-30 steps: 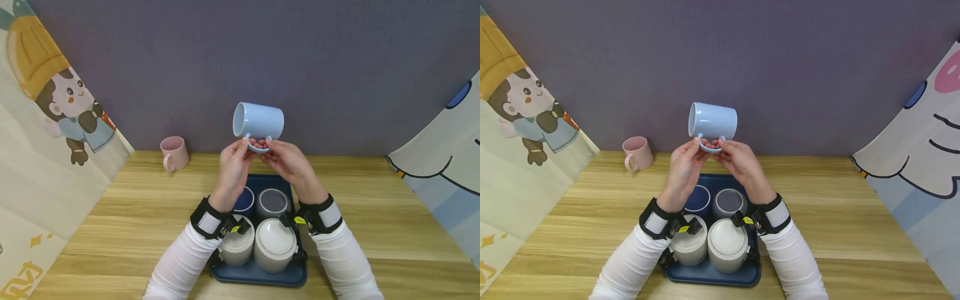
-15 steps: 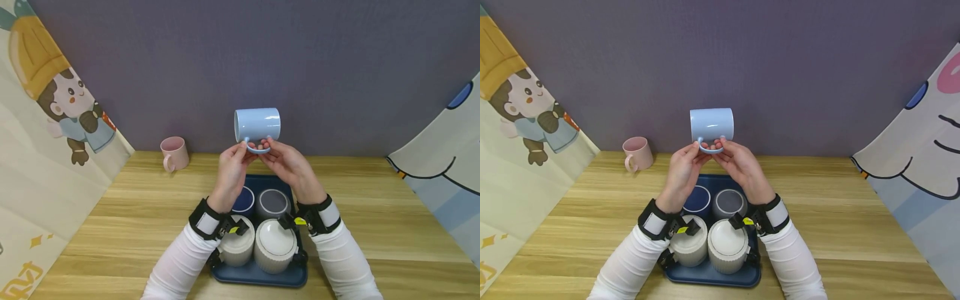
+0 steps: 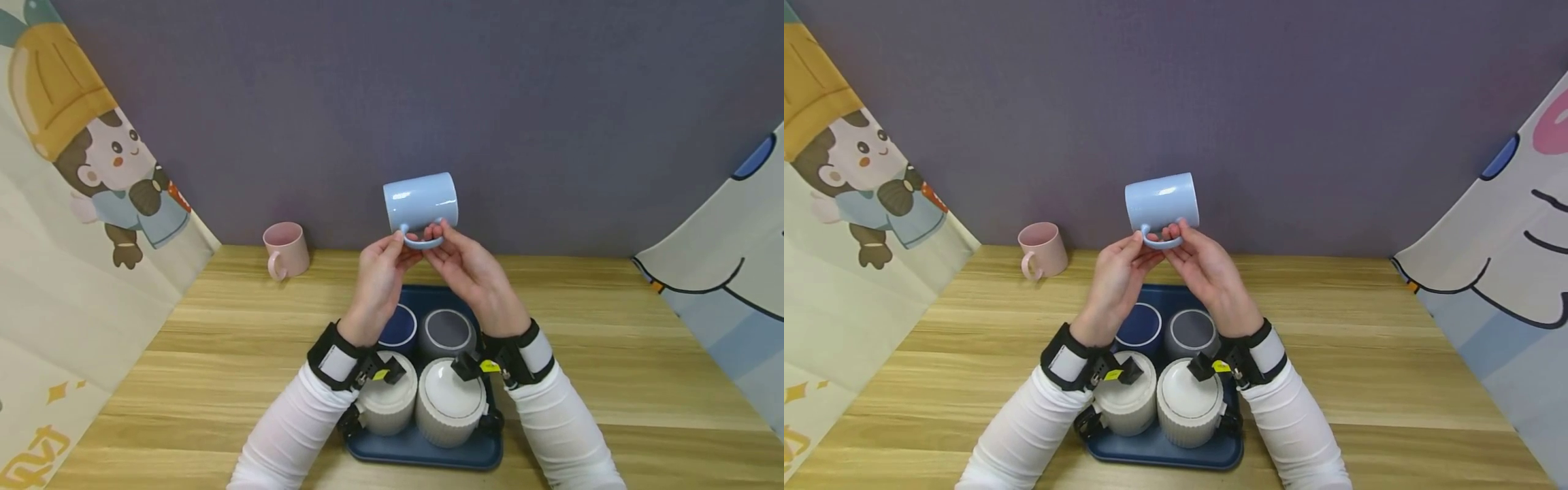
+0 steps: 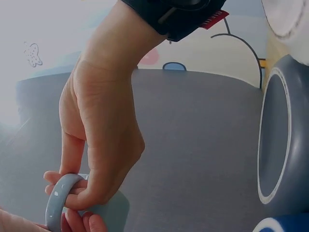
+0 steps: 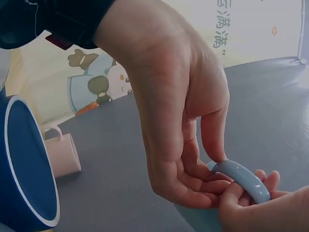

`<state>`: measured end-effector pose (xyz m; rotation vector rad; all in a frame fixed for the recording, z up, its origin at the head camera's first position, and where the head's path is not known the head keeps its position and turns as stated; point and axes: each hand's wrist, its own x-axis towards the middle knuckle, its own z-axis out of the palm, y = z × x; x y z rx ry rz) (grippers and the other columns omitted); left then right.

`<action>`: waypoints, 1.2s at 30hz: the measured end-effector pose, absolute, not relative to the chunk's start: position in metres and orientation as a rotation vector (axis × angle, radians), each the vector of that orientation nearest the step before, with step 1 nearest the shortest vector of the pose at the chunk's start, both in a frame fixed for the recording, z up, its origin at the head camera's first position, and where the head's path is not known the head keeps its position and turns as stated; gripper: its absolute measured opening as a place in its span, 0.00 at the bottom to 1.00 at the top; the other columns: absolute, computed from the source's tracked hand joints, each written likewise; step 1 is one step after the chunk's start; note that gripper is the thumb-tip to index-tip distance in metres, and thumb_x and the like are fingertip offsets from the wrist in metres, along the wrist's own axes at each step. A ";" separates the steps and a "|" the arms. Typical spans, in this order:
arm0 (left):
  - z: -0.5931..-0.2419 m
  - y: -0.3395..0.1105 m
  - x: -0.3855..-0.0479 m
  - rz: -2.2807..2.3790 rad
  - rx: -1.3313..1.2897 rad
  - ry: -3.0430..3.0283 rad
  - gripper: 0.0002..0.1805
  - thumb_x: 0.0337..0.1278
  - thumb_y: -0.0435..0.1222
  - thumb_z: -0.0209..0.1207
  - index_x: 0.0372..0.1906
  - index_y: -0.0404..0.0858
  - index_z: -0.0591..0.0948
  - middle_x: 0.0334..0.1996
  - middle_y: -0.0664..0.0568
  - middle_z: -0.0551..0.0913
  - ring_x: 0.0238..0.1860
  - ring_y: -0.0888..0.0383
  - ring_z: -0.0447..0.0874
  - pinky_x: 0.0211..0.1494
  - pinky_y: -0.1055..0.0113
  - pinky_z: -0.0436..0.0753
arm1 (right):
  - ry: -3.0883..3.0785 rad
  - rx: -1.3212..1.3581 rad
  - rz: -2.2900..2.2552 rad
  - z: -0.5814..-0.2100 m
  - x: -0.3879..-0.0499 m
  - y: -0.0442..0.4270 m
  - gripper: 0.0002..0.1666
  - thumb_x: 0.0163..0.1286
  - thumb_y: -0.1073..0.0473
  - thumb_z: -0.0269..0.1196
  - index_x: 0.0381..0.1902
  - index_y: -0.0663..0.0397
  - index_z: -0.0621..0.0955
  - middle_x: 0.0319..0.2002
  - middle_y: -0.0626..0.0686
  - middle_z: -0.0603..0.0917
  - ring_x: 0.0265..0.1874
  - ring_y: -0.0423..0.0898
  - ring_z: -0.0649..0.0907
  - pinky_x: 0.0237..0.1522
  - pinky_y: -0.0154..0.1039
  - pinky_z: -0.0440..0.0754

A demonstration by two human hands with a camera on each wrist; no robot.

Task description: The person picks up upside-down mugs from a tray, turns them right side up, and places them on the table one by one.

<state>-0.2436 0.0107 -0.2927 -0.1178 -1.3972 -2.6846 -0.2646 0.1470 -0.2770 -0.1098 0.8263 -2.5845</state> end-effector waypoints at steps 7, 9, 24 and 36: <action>-0.291 0.005 -0.242 -2.702 -0.132 -1.464 0.15 0.72 0.30 0.43 0.44 0.21 0.75 0.28 0.53 0.81 0.32 0.61 0.81 0.45 0.68 0.80 | 0.772 -0.102 -2.587 -0.275 -0.265 0.146 0.09 0.73 0.58 0.52 0.42 0.59 0.73 0.32 0.52 0.79 0.37 0.44 0.79 0.52 0.36 0.76; -0.291 0.003 -0.242 -2.701 -0.133 -1.497 0.16 0.71 0.30 0.43 0.47 0.19 0.74 0.28 0.54 0.82 0.32 0.61 0.81 0.45 0.68 0.80 | 0.759 -0.111 -2.579 -0.274 -0.266 0.146 0.09 0.73 0.58 0.52 0.42 0.59 0.72 0.31 0.52 0.79 0.38 0.44 0.79 0.52 0.36 0.76; -0.294 -0.024 -0.243 -2.669 -0.247 -1.813 0.21 0.72 0.32 0.42 0.57 0.18 0.69 0.43 0.35 0.81 0.50 0.48 0.81 0.65 0.52 0.71 | 0.909 -0.082 -2.562 -0.259 -0.266 0.140 0.13 0.71 0.58 0.53 0.49 0.59 0.70 0.33 0.51 0.82 0.39 0.42 0.79 0.54 0.34 0.72; -0.296 -0.056 -0.232 -2.473 -0.210 -1.879 0.17 0.70 0.30 0.45 0.55 0.21 0.69 0.49 0.36 0.78 0.51 0.52 0.80 0.61 0.59 0.76 | 1.020 -0.040 -2.558 -0.253 -0.276 0.132 0.09 0.71 0.60 0.53 0.44 0.59 0.73 0.31 0.52 0.82 0.41 0.43 0.77 0.66 0.37 0.61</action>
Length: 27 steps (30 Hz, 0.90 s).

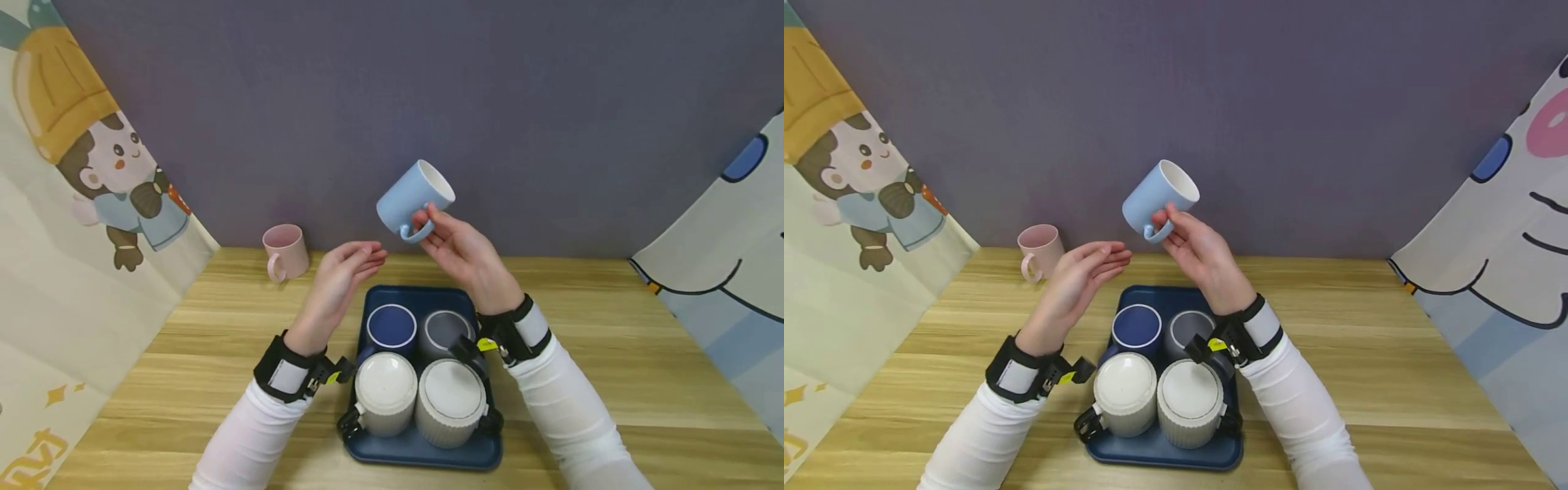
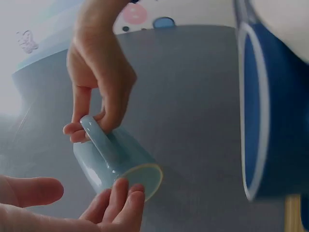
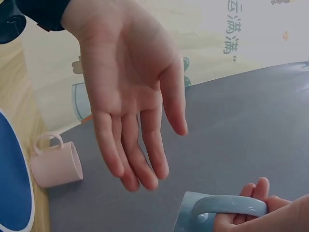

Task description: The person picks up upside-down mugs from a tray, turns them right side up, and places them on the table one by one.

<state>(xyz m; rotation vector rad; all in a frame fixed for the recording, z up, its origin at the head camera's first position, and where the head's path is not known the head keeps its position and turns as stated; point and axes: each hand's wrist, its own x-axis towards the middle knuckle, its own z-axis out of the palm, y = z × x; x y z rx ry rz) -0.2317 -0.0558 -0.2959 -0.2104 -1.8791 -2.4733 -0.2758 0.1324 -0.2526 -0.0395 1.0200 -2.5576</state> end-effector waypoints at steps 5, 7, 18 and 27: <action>-0.302 -0.063 -0.230 -2.328 -0.134 -1.919 0.14 0.69 0.29 0.48 0.52 0.23 0.72 0.44 0.42 0.80 0.42 0.61 0.82 0.50 0.67 0.80 | 1.028 -0.008 -2.537 -0.252 -0.282 0.127 0.08 0.72 0.60 0.51 0.43 0.60 0.73 0.29 0.52 0.82 0.40 0.43 0.78 0.71 0.38 0.57; -0.304 -0.066 -0.230 -2.271 -0.105 -1.933 0.13 0.68 0.30 0.49 0.50 0.23 0.73 0.43 0.42 0.80 0.39 0.63 0.81 0.46 0.69 0.80 | 1.022 0.021 -2.534 -0.252 -0.284 0.126 0.08 0.72 0.60 0.51 0.42 0.60 0.73 0.29 0.53 0.83 0.39 0.44 0.79 0.71 0.38 0.57; -0.320 -0.084 -0.231 -1.986 0.020 -2.037 0.11 0.67 0.32 0.50 0.48 0.29 0.76 0.45 0.40 0.79 0.39 0.63 0.77 0.44 0.68 0.76 | 1.077 0.080 -2.508 -0.256 -0.298 0.115 0.07 0.73 0.62 0.50 0.38 0.60 0.74 0.26 0.53 0.83 0.37 0.43 0.79 0.68 0.37 0.60; -0.342 -0.093 -0.226 -1.711 0.033 -2.169 0.10 0.65 0.31 0.53 0.46 0.29 0.78 0.43 0.39 0.80 0.42 0.55 0.75 0.45 0.70 0.72 | 1.104 0.144 -2.481 -0.262 -0.306 0.102 0.07 0.72 0.62 0.52 0.36 0.61 0.74 0.23 0.53 0.84 0.32 0.42 0.81 0.70 0.37 0.60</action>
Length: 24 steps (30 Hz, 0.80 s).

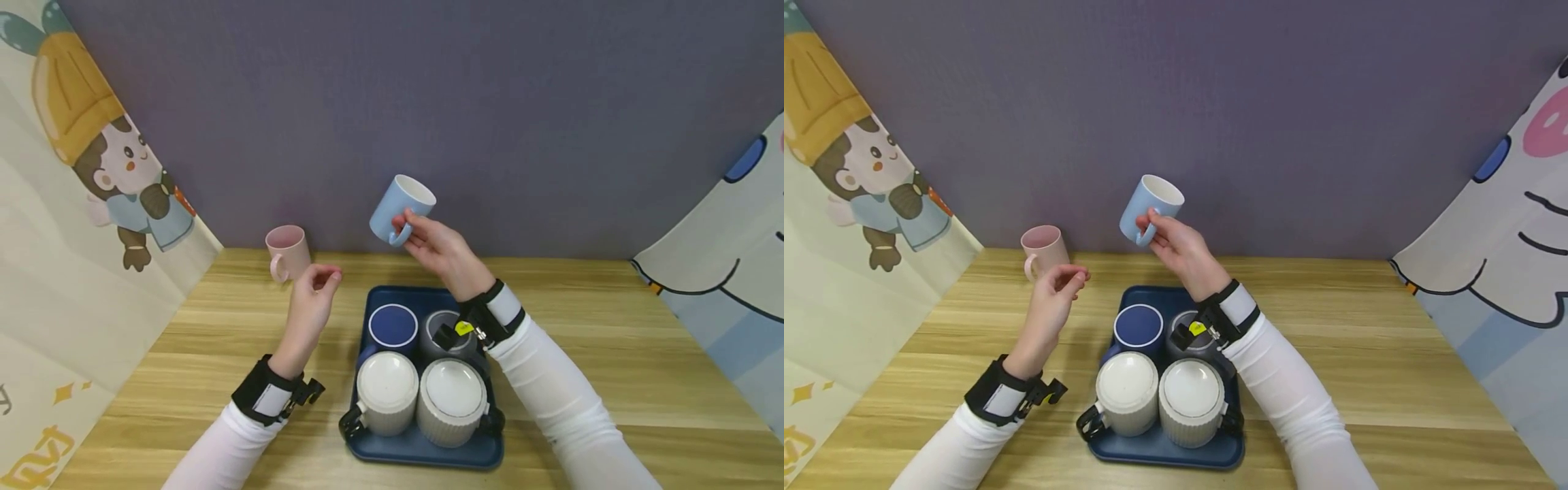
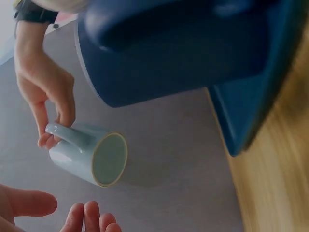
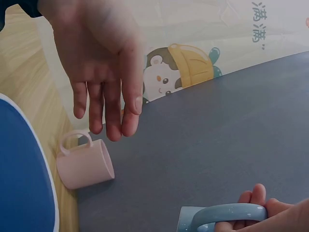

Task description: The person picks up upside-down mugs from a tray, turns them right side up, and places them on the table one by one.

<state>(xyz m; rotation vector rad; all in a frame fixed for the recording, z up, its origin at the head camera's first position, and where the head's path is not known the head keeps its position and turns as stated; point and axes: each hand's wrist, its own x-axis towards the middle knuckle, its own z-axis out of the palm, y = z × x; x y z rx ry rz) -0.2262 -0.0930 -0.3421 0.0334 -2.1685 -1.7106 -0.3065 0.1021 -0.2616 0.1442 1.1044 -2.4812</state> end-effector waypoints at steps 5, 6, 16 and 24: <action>-0.350 -0.095 -0.227 -1.541 0.045 -2.255 0.11 0.65 0.34 0.54 0.47 0.32 0.78 0.44 0.41 0.80 0.45 0.50 0.77 0.46 0.64 0.73 | 1.112 0.139 -2.461 -0.268 -0.319 0.098 0.07 0.72 0.61 0.52 0.37 0.60 0.74 0.24 0.52 0.84 0.33 0.42 0.80 0.69 0.37 0.60; -0.351 -0.095 -0.227 -1.508 0.053 -2.266 0.11 0.64 0.34 0.54 0.47 0.33 0.78 0.44 0.42 0.81 0.45 0.50 0.78 0.46 0.64 0.74 | 1.112 0.140 -2.457 -0.270 -0.322 0.097 0.07 0.72 0.61 0.52 0.36 0.60 0.74 0.23 0.52 0.84 0.33 0.42 0.80 0.69 0.37 0.60; -0.363 -0.104 -0.226 -1.374 0.053 -2.343 0.10 0.64 0.34 0.55 0.46 0.33 0.78 0.44 0.43 0.81 0.43 0.49 0.78 0.43 0.62 0.73 | 1.189 0.150 -2.433 -0.280 -0.336 0.081 0.07 0.72 0.63 0.52 0.32 0.60 0.75 0.21 0.51 0.83 0.31 0.41 0.80 0.68 0.38 0.63; -0.372 -0.116 -0.222 -1.284 0.057 -2.376 0.09 0.61 0.32 0.56 0.43 0.32 0.79 0.41 0.42 0.81 0.42 0.48 0.79 0.44 0.60 0.73 | 1.261 0.159 -2.394 -0.285 -0.344 0.059 0.07 0.70 0.66 0.53 0.30 0.60 0.74 0.19 0.51 0.83 0.29 0.42 0.80 0.67 0.39 0.66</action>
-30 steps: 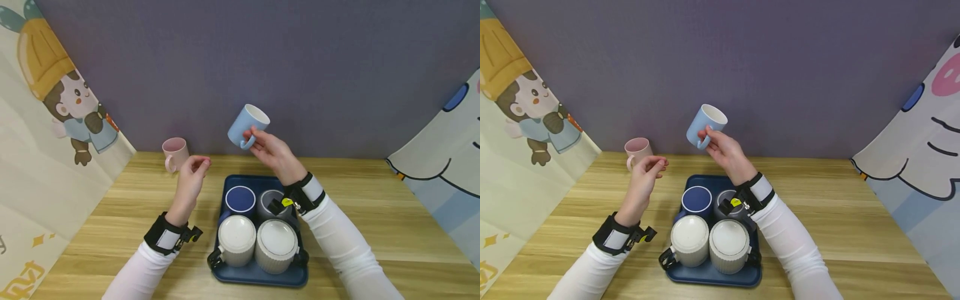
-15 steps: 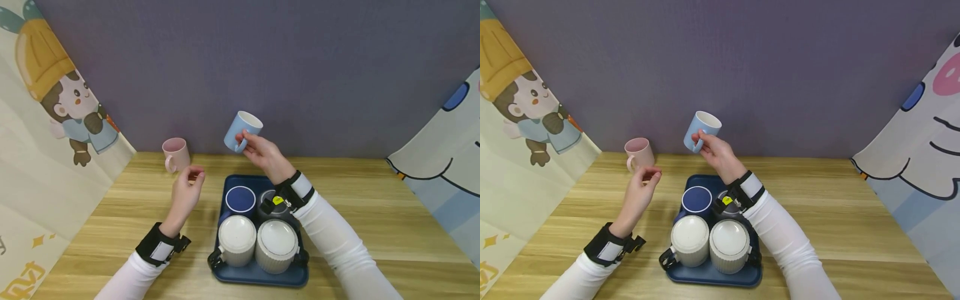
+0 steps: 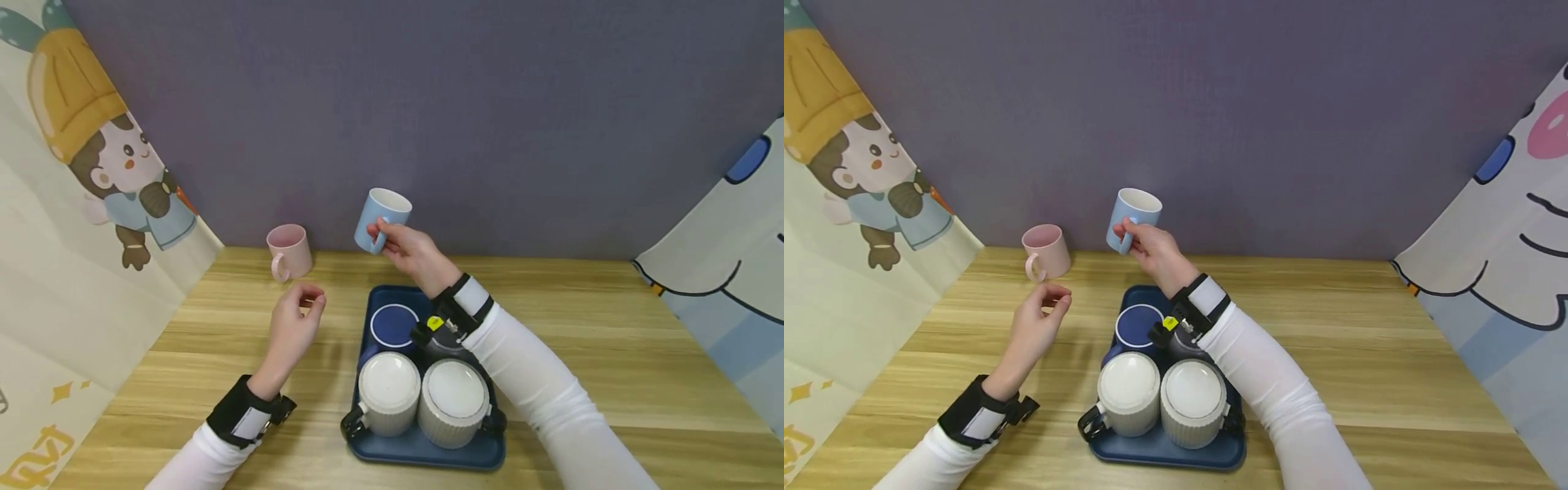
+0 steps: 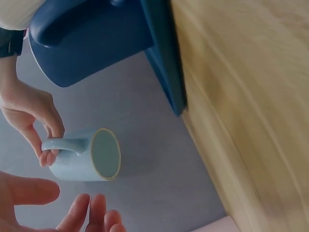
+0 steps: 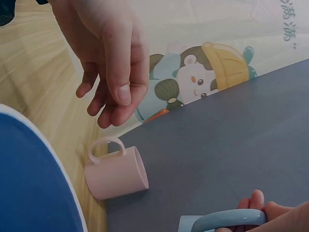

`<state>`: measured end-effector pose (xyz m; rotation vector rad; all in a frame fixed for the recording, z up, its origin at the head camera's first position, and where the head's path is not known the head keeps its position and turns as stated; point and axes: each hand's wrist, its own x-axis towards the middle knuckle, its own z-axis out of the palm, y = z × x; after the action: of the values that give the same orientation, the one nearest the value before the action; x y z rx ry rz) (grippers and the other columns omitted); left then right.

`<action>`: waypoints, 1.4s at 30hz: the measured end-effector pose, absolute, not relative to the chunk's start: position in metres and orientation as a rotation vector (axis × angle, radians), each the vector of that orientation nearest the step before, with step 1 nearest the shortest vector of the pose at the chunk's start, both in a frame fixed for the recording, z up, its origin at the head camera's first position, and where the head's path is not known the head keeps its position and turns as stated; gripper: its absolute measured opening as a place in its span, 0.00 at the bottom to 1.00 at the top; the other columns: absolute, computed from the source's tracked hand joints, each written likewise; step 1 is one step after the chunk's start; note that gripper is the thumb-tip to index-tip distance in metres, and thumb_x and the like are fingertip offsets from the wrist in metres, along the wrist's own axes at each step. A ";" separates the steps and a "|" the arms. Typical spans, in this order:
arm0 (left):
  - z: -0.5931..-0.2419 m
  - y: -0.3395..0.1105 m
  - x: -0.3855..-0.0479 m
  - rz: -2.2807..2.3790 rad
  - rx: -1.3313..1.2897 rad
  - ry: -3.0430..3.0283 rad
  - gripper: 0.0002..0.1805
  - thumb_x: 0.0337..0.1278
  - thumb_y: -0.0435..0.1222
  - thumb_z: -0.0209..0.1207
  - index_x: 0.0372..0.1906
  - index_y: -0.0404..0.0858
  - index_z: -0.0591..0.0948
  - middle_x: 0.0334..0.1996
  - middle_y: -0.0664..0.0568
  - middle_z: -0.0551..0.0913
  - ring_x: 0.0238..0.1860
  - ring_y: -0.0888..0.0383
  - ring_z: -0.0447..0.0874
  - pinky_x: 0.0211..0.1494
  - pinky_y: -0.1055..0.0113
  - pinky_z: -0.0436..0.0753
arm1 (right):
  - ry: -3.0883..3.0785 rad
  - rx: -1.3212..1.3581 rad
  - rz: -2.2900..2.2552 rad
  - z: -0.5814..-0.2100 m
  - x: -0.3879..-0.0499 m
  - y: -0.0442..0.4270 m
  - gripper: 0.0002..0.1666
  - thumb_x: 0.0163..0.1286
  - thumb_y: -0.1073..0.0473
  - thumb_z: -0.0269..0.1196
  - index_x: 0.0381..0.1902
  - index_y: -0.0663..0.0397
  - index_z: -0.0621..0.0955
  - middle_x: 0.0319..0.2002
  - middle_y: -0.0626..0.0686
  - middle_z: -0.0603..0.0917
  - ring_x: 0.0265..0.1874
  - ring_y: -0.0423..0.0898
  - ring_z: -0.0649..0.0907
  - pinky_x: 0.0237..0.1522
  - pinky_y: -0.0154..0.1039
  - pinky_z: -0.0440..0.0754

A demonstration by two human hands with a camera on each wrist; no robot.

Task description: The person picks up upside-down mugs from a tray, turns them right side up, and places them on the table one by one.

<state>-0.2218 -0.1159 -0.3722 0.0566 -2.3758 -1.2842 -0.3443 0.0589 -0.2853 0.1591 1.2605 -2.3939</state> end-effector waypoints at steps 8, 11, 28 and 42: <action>-0.379 -0.122 -0.220 -1.195 0.039 -2.383 0.06 0.59 0.29 0.57 0.39 0.30 0.79 0.37 0.39 0.81 0.41 0.46 0.76 0.48 0.54 0.75 | 1.346 0.182 -2.323 -0.291 -0.354 0.037 0.08 0.70 0.66 0.54 0.29 0.57 0.74 0.18 0.49 0.82 0.44 0.45 0.79 0.64 0.38 0.69; -0.383 -0.124 -0.220 -1.167 0.051 -2.407 0.06 0.59 0.29 0.56 0.38 0.30 0.79 0.37 0.39 0.81 0.40 0.46 0.76 0.47 0.55 0.74 | 1.372 0.201 -2.298 -0.293 -0.357 0.031 0.08 0.70 0.65 0.55 0.29 0.57 0.75 0.17 0.48 0.81 0.51 0.47 0.79 0.63 0.37 0.70; -0.394 -0.147 -0.209 -1.073 0.127 -2.498 0.07 0.61 0.30 0.55 0.39 0.30 0.79 0.38 0.39 0.82 0.41 0.46 0.77 0.46 0.56 0.74 | 1.419 0.355 -2.221 -0.299 -0.375 0.003 0.15 0.65 0.66 0.61 0.50 0.61 0.81 0.49 0.58 0.84 0.47 0.44 0.84 0.37 0.30 0.77; -0.387 -0.162 -0.194 -1.094 0.153 -2.504 0.08 0.62 0.31 0.54 0.41 0.29 0.78 0.40 0.37 0.81 0.42 0.45 0.76 0.47 0.54 0.73 | 1.403 0.259 -2.228 -0.390 -0.461 -0.033 0.11 0.55 0.65 0.70 0.37 0.60 0.84 0.33 0.55 0.88 0.34 0.44 0.87 0.37 0.35 0.82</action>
<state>-0.1935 -0.1616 -0.3871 0.1527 -2.5040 -1.0941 -0.4614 -0.0328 -0.3901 0.2593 1.4028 -2.2280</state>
